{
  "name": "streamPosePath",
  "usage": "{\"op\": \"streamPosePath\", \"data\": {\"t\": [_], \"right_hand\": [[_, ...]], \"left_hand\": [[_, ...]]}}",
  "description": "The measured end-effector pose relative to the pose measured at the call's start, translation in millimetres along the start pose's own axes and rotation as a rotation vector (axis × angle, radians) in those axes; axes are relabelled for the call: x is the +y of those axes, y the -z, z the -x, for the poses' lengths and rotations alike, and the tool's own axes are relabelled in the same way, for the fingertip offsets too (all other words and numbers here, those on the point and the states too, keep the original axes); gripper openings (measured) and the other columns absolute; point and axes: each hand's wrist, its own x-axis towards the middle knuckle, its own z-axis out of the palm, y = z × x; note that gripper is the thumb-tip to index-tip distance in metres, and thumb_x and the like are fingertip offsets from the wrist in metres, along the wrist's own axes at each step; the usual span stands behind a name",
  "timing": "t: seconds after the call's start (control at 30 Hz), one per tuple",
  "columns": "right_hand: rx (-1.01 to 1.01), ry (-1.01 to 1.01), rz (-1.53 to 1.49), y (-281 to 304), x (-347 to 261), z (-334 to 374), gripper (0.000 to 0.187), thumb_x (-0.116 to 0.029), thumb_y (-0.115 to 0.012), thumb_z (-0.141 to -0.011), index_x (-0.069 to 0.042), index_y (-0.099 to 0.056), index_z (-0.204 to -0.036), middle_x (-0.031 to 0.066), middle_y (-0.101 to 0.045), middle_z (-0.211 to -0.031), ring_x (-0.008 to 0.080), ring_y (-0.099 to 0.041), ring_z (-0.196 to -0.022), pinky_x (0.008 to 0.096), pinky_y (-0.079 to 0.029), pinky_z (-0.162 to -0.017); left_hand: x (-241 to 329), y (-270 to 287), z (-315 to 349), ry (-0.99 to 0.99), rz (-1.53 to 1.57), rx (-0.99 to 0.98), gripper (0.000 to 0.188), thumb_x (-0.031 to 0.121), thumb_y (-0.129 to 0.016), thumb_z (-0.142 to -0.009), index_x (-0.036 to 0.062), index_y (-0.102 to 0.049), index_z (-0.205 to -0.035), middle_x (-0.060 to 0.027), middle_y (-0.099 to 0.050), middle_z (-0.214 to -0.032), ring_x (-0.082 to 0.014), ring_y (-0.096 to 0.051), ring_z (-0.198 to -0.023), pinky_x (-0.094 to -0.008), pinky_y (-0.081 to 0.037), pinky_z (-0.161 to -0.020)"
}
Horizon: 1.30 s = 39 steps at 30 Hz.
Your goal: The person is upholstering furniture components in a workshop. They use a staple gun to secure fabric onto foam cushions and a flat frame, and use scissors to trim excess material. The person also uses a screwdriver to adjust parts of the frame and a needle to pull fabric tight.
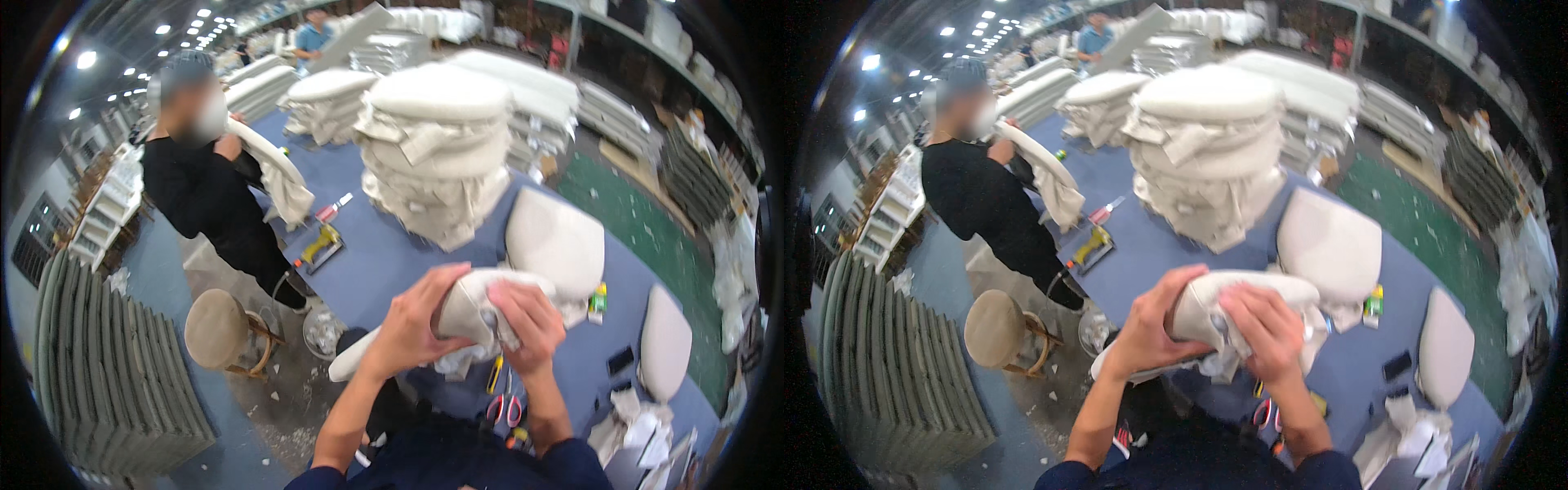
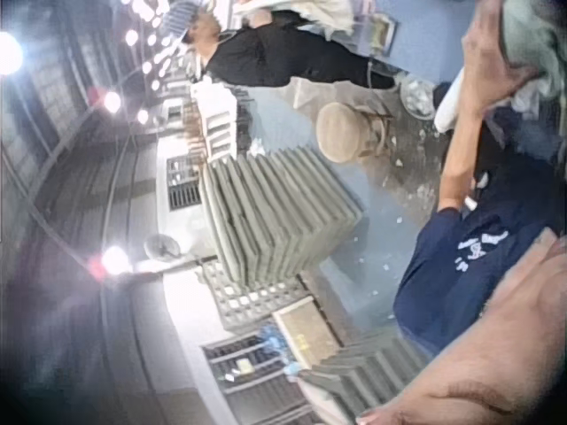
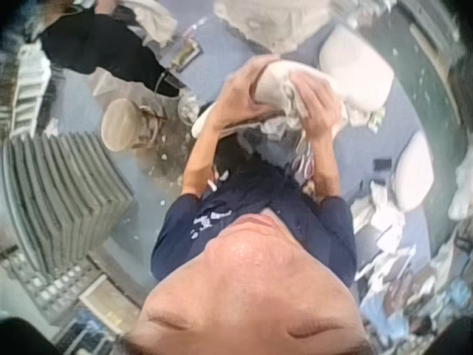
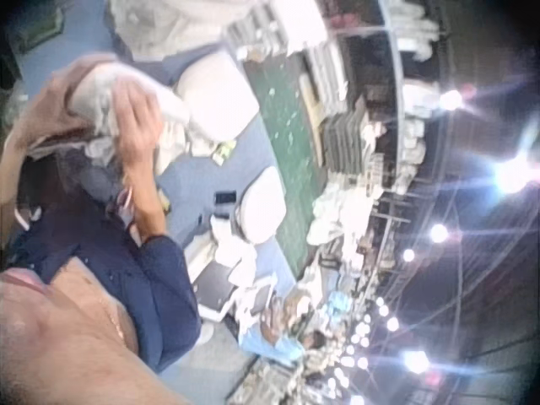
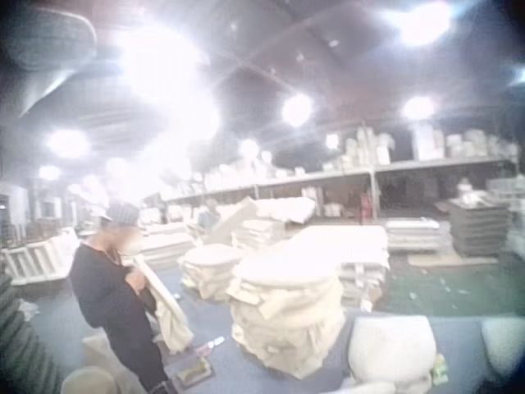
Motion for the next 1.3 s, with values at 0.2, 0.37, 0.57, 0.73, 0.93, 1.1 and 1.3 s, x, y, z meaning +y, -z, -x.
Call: {"op": "streamPosePath", "data": {"t": [0.2, 0.37, 0.57, 0.73, 0.93, 1.1, 1.3], "right_hand": [[-0.039, -0.034, -0.031, 1.5, 3.1, 9.1, 0.042, -0.007, -0.08, -0.069, 0.002, -0.072, -0.109, 0.0152, -0.073, -0.109, 0.0336, -0.073, -0.1, 0.0407, -0.062, -0.083], [-0.082, 0.018, 0.023, 11.9, 1.3, 8.9, 0.039, -0.008, -0.077, -0.07, 0.002, -0.072, -0.108, 0.015, -0.072, -0.108, 0.032, -0.073, -0.097, 0.0388, -0.063, -0.081], [-0.103, 0.175, 0.153, 16.5, 11.4, 0.7, 0.041, -0.013, -0.073, -0.064, 0.001, -0.074, -0.103, 0.0167, -0.071, -0.105, 0.0301, -0.072, -0.093, 0.039, -0.064, -0.08], [-0.02, 0.189, 0.175, 12.8, 16.1, 7.7, 0.037, -0.011, -0.076, -0.065, 0.002, -0.075, -0.1, 0.0161, -0.072, -0.098, 0.0292, -0.072, -0.09, 0.0404, -0.064, -0.079], [0.053, 0.068, 0.157, 10.7, 5.4, 13.3, 0.032, -0.007, -0.077, -0.065, 0.001, -0.075, -0.096, 0.013, -0.072, -0.091, 0.0281, -0.073, -0.086, 0.0396, -0.064, -0.077], [-0.046, -0.193, 0.029, 19.4, 1.1, -1.4, 0.028, -0.008, -0.081, -0.066, -0.006, -0.077, -0.093, 0.0057, -0.072, -0.086, 0.0241, -0.072, -0.081, 0.0359, -0.062, -0.071], [-0.047, -0.1, -0.033, 12.2, 9.6, 4.9, 0.031, -0.009, -0.08, -0.065, -0.01, -0.078, -0.096, 0.0032, -0.073, -0.093, 0.0219, -0.072, -0.083, 0.0361, -0.063, -0.072]], "left_hand": [[-23.7, -1.6, -25.6, -0.014, 0.576, -0.134, 0.013, 0.001, -0.075, -0.087, -0.0034, -0.071, -0.099, -0.016, -0.068, -0.115, -0.0241, -0.065, -0.112, -0.0361, -0.049, -0.1], [-33.9, -13.7, -41.0, -0.141, 0.8, -0.15, 0.008, 0.0, -0.075, -0.087, -0.0048, -0.071, -0.092, -0.0165, -0.069, -0.104, -0.0261, -0.067, -0.106, -0.0367, -0.052, -0.095], [-34.1, -22.0, -44.7, -0.1, 0.825, -0.13, 0.007, 0.002, -0.075, -0.09, -0.0043, -0.07, -0.091, -0.0163, -0.07, -0.1, -0.0263, -0.068, -0.102, -0.0363, -0.053, -0.091], [-31.9, -28.5, -45.9, -0.048, 0.872, -0.15, 0.008, 0.003, -0.073, -0.093, -0.004, -0.069, -0.092, -0.0164, -0.07, -0.099, -0.0251, -0.068, -0.101, -0.036, -0.053, -0.09], [-31.2, -32.8, -45.7, -0.075, 0.852, -0.193, 0.01, 0.005, -0.071, -0.095, -0.0039, -0.068, -0.092, -0.015, -0.07, -0.102, -0.0231, -0.067, -0.103, -0.0353, -0.052, -0.091], [-31.1, -28.5, -46.9, 0.013, 0.814, -0.169, 0.016, 0.013, -0.07, -0.097, -0.0026, -0.067, -0.093, -0.0167, -0.069, -0.104, -0.0251, -0.067, -0.103, -0.0403, -0.051, -0.095], [-20.5, -19.1, -34.0, -0.14, 0.47, -0.081, 0.026, 0.008, -0.078, -0.078, -0.0011, -0.067, -0.1, -0.0204, -0.065, -0.119, -0.0288, -0.065, -0.114, -0.0382, -0.051, -0.099]]}}
